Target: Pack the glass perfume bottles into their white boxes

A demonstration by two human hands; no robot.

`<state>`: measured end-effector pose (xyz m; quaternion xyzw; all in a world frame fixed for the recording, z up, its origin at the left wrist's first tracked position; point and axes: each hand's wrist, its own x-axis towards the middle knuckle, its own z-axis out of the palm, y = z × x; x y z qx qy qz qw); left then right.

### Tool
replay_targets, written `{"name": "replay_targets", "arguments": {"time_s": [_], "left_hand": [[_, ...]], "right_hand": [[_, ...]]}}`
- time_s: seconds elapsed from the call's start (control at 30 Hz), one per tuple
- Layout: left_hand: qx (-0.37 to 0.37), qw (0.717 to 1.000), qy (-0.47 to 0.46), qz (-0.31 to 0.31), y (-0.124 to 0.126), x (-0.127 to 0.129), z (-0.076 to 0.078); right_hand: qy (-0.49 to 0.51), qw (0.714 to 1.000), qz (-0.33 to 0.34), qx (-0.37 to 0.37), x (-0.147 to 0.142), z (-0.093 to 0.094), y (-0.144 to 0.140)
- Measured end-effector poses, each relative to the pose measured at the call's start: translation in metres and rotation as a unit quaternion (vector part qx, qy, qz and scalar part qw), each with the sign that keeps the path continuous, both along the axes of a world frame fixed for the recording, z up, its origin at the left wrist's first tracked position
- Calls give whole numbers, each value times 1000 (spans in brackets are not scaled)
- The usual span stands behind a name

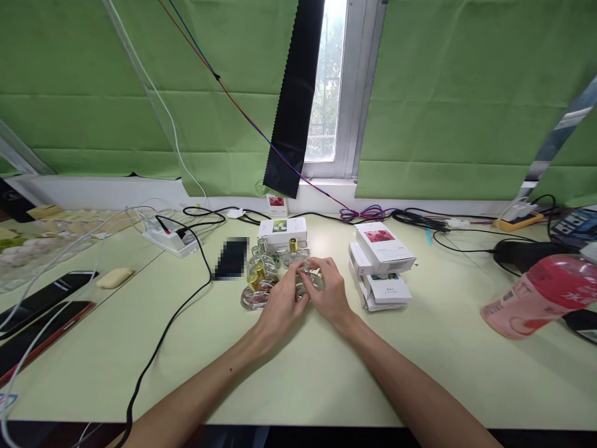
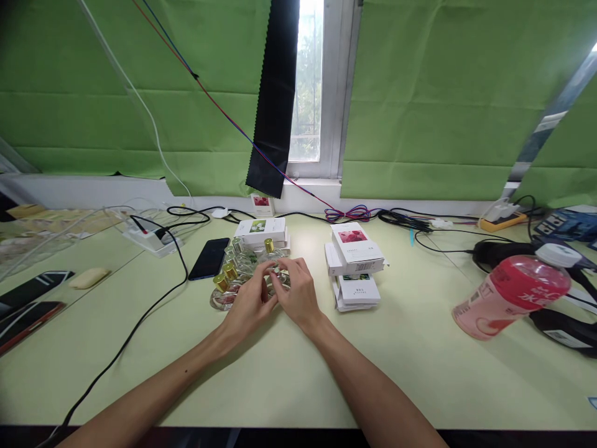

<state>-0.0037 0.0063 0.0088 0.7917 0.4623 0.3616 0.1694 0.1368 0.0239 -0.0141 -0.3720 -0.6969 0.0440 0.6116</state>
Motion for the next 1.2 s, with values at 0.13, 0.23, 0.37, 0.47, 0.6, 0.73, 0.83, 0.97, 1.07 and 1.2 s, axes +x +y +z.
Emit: {"name": "replay_targets", "arguments": {"time_s": [0.13, 0.23, 0.37, 0.47, 0.6, 0.73, 0.83, 0.97, 1.07, 1.2], "left_hand": [[-5, 1000, 0, -2, 0, 0, 0], [-3, 1000, -3, -3, 0, 0, 1], [1, 1000, -4, -2, -1, 0, 2], [-1, 1000, -6, -1, 0, 0, 1], [-2, 1000, -3, 1, 0, 0, 0], [-5, 1000, 3, 4, 0, 0, 0], [-4, 1000, 8, 5, 0, 0, 0], [-3, 1000, 10, 9, 1, 1, -1], [-1, 1000, 7, 7, 1, 0, -1], [-2, 1000, -1, 5, 0, 0, -1]], "right_hand": [[0, 1000, 2, -3, 0, -1, 0], [-3, 1000, 2, -8, 0, 0, 0], [-2, 1000, -1, 3, 0, 2, 0], [2, 1000, -7, 12, 0, 4, -1], [-1, 1000, -11, 12, 0, 5, -2], [-8, 1000, -5, 11, 0, 4, -2], [-14, 1000, -3, 6, 0, 3, -1], [-3, 1000, 0, -6, -1, 3, -1], [12, 1000, 0, -19, -2, 3, -2], [20, 999, 5, -30, -3, 3, -2]]}}
